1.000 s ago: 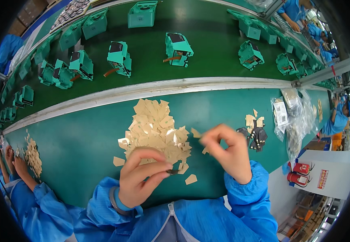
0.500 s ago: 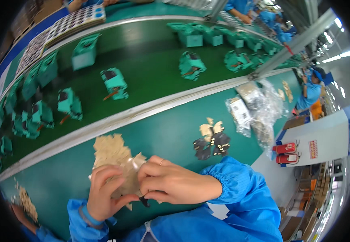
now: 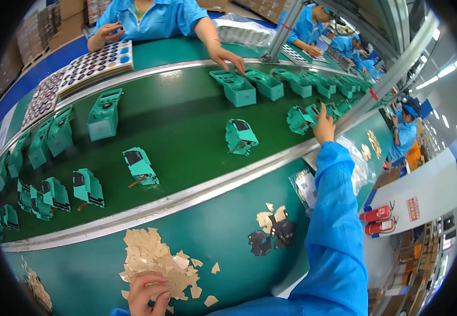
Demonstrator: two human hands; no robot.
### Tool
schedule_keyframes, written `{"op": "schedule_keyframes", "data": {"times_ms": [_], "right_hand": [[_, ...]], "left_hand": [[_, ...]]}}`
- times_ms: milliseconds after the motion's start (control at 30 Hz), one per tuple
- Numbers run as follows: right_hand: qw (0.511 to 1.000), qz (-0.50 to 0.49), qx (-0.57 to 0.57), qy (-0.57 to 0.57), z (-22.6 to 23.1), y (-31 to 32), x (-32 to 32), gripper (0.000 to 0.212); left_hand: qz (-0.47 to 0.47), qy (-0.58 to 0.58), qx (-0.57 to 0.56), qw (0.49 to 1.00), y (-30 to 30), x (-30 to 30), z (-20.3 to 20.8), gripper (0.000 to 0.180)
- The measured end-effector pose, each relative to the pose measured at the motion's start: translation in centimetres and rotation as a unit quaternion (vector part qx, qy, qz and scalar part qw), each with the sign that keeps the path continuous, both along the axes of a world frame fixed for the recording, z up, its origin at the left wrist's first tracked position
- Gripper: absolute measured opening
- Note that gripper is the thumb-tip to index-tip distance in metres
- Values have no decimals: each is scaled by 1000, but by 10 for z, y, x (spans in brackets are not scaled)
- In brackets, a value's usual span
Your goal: The person assembles plastic and electronic components by hand, joining green plastic casings with black electronic components and beige adhesive strips on an industrial assembly line.
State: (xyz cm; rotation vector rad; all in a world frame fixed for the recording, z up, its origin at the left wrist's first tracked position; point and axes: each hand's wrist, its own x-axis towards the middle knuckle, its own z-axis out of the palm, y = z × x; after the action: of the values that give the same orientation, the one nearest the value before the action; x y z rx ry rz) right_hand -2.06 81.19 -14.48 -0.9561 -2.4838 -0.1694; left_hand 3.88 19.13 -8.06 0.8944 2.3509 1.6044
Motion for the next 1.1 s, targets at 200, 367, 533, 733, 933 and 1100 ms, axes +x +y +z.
{"op": "schedule_keyframes", "data": {"times_ms": [200, 367, 533, 733, 933, 1100], "right_hand": [[997, 11, 47, 62, 23, 6, -5, 71], [934, 211, -34, 286, 93, -81, 2, 67], [750, 513, -410, 74, 95, -265, 49, 82], [385, 576, -705, -152, 93, -395, 112, 85], [660, 590, -461, 72, 82, -402, 117, 62], [609, 482, -604, 182, 76, -406, 122, 15]], "left_hand": [[42, -92, 12, 995, 1, 6, 5, 14], [-4, -51, 31, 998, -2, 14, -2, 22], [-9, 98, -14, 995, -3, 21, -5, 60], [-127, 78, -62, 987, 2, 33, -2, 69], [-150, -30, -1, 988, -2, 36, -8, 39], [-12, -372, 151, 916, 5, 49, -24, 37]]}}
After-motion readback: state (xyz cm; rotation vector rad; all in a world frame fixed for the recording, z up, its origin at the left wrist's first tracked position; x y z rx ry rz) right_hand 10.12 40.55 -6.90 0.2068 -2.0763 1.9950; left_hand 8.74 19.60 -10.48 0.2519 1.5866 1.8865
